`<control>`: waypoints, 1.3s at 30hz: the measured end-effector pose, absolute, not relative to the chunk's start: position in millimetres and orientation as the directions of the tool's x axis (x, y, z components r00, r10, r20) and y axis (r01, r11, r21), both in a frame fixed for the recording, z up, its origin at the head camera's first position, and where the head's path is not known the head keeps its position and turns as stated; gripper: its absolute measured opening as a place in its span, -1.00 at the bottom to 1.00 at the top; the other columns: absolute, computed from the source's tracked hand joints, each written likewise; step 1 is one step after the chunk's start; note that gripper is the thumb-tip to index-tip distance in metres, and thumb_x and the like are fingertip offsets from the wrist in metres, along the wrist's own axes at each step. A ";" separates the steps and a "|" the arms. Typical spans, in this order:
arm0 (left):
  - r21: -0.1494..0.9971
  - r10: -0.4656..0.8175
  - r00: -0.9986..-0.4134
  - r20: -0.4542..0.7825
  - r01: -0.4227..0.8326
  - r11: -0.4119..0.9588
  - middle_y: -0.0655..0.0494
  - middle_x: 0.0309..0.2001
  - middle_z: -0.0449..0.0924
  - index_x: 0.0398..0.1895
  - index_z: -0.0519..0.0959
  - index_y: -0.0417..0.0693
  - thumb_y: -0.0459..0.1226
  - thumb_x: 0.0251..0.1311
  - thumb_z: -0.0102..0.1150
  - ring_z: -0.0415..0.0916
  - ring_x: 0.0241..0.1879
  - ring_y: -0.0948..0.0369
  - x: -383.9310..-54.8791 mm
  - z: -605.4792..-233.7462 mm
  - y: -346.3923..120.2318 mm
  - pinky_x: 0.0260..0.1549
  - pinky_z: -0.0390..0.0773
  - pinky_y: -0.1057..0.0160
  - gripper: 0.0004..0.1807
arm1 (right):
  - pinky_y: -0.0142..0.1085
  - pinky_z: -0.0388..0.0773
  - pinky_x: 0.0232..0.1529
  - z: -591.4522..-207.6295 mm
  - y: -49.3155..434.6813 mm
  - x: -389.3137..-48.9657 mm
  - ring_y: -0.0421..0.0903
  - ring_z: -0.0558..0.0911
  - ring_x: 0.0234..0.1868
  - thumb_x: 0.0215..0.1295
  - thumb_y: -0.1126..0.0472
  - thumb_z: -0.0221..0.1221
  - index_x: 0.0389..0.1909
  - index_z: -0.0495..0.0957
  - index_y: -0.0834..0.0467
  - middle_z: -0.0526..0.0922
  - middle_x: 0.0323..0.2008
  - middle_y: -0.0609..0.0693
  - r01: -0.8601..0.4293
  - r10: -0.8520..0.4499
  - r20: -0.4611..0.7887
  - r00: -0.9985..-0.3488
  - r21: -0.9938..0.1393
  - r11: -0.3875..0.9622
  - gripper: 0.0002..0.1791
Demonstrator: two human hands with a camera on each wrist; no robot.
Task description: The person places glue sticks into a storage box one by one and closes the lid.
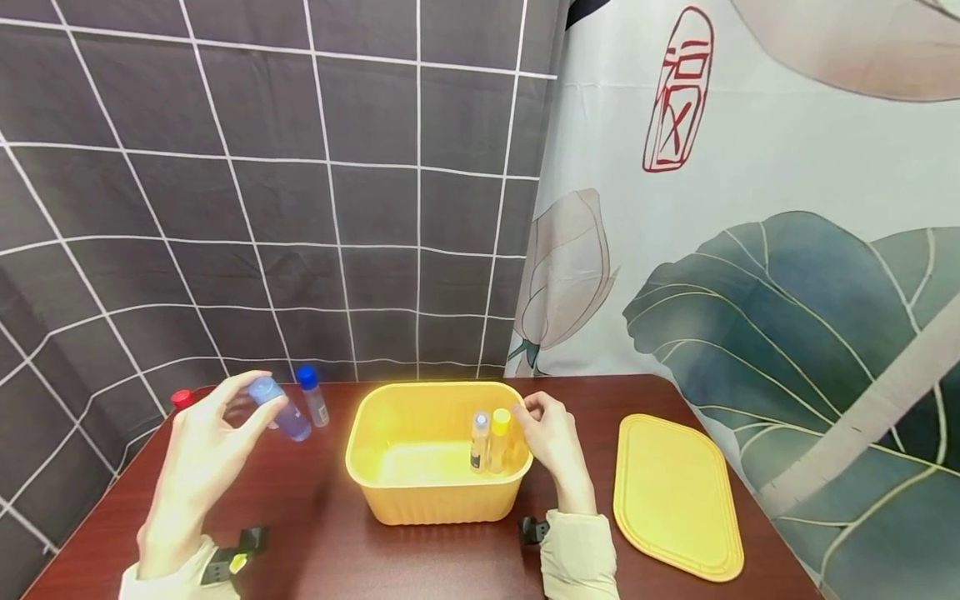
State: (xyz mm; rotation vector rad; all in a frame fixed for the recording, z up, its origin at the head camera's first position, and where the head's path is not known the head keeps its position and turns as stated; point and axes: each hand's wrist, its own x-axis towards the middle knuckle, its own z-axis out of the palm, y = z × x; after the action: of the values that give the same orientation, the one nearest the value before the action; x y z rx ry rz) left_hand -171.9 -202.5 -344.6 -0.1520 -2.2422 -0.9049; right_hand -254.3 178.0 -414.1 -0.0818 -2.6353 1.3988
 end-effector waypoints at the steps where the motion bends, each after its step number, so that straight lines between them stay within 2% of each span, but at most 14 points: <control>1: 0.561 -0.136 -0.746 0.652 0.354 0.749 -0.01 -0.35 0.70 -0.01 0.62 -0.11 -0.29 0.05 0.46 0.62 -0.41 0.14 -172.0 -344.3 -200.0 -0.41 0.44 0.53 -0.60 | -0.32 0.43 -0.46 -413.8 178.2 -254.3 -0.05 0.45 -0.45 0.36 0.13 0.18 -0.20 0.56 0.22 0.42 -0.50 0.04 -0.027 0.121 0.115 -0.986 -0.826 0.563 -0.79; 14: 0.592 -0.115 -0.747 0.655 0.412 0.693 0.10 -0.33 0.71 0.01 0.63 -0.04 -0.28 0.06 0.46 0.62 -0.40 0.21 -171.5 -337.3 -187.6 -0.36 0.45 0.59 -0.60 | -0.30 0.45 -0.43 -415.0 178.4 -254.1 -0.05 0.48 -0.43 0.35 0.15 0.19 -0.20 0.58 0.24 0.47 -0.48 0.03 -0.047 0.116 0.136 -0.984 -0.823 0.566 -0.79; 16: 0.585 -0.090 -0.752 0.653 0.425 0.690 0.13 -0.34 0.70 0.01 0.63 -0.04 -0.29 0.06 0.46 0.62 -0.39 0.23 -174.2 -336.7 -184.1 -0.37 0.47 0.54 -0.60 | -0.30 0.45 -0.43 -415.3 179.0 -254.2 -0.06 0.48 -0.43 0.35 0.14 0.19 -0.20 0.58 0.24 0.48 -0.48 0.03 -0.050 0.114 0.138 -0.984 -0.823 0.567 -0.79; 23: 0.500 0.084 -0.762 0.642 0.499 0.708 0.18 -0.36 0.66 0.00 0.63 -0.06 -0.25 0.04 0.48 0.58 -0.44 0.28 -187.6 -329.4 -163.7 -0.37 0.60 0.18 -0.58 | -0.31 0.45 -0.43 -415.8 178.0 -253.6 -0.04 0.47 -0.43 0.35 0.14 0.19 -0.22 0.58 0.22 0.46 -0.48 0.05 -0.042 0.124 0.136 -0.983 -0.823 0.567 -0.80; 31: 0.578 0.273 -0.834 0.479 0.534 0.617 0.27 -0.33 0.65 0.00 0.60 0.03 -0.16 0.15 0.40 0.63 -0.32 0.31 -216.6 -316.2 -145.3 -0.19 0.61 0.12 -0.65 | -0.30 0.45 -0.43 -414.9 178.0 -254.2 -0.05 0.48 -0.44 0.35 0.12 0.20 -0.21 0.58 0.22 0.46 -0.49 0.04 -0.044 0.121 0.137 -0.983 -0.821 0.570 -0.79; 39: 0.585 0.450 -0.836 0.315 0.544 0.601 0.24 -0.32 0.66 -0.08 0.60 -0.04 -0.14 0.13 0.40 0.63 -0.28 0.29 -250.9 -311.0 -124.5 -0.17 0.63 0.16 -0.67 | -0.30 0.45 -0.43 -414.7 178.4 -253.8 -0.06 0.48 -0.44 0.34 0.13 0.20 -0.21 0.58 0.23 0.46 -0.50 0.03 -0.050 0.117 0.143 -0.983 -0.814 0.579 -0.79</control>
State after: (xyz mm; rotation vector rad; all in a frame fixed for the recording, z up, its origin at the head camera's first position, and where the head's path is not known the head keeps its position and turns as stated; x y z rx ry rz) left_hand -250.9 -124.5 -311.0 -0.8394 -2.6885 -1.0513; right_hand -253.8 178.4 -414.7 -0.0564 -2.6265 1.3629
